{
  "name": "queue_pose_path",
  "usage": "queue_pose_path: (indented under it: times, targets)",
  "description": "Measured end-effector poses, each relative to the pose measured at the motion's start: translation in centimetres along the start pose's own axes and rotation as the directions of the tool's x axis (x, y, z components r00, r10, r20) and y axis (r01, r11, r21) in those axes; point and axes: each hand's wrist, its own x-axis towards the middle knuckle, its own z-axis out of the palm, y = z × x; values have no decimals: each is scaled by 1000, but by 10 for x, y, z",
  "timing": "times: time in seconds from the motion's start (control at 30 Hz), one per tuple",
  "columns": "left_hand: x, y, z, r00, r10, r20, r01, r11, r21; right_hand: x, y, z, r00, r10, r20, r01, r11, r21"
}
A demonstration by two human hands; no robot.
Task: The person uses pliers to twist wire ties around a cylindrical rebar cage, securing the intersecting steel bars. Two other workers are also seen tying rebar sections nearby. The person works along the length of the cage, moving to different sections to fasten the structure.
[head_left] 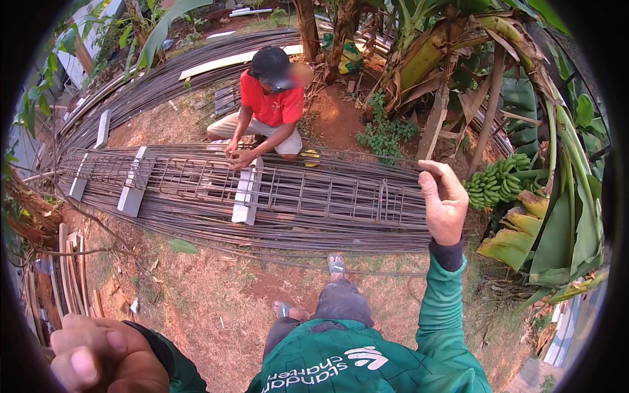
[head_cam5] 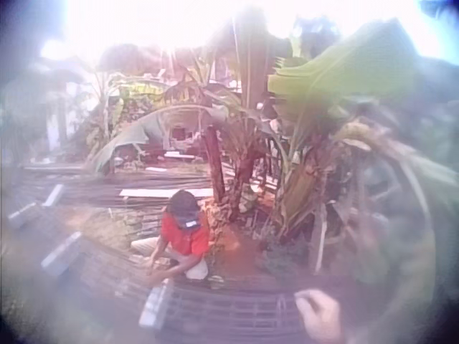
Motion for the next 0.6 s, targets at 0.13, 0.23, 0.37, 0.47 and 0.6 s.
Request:
queue_pose_path:
  times: [0.13, 0.23, 0.37, 0.47, 0.6]
  targets:
    - [-98, -24, 113, 624, -743, 243, 737, 662, 134, -92, 260, -18, 831, 550, -85, -557, 823, -117]
    - [-262, -17, 148, -21, -940, 339, 974, 58, 220, -205, 402, -1, 791, 607, -78, -606, 759, -240]
    - [-474, 96, 141, -633, -692, 346, 757, -463, 461, -265, 471, 11, 513, 858, -35, -770, 442, -460]
    - [-520, 175, 124, -729, -430, 533, 669, -283, 687, -278, 526, 12, 440, 897, -42, -722, 326, -610]
    - [-504, 202, 162, -823, -505, 259, 540, -557, 631, -270, 607, 17, 443, 889, -119, -666, 237, -707]
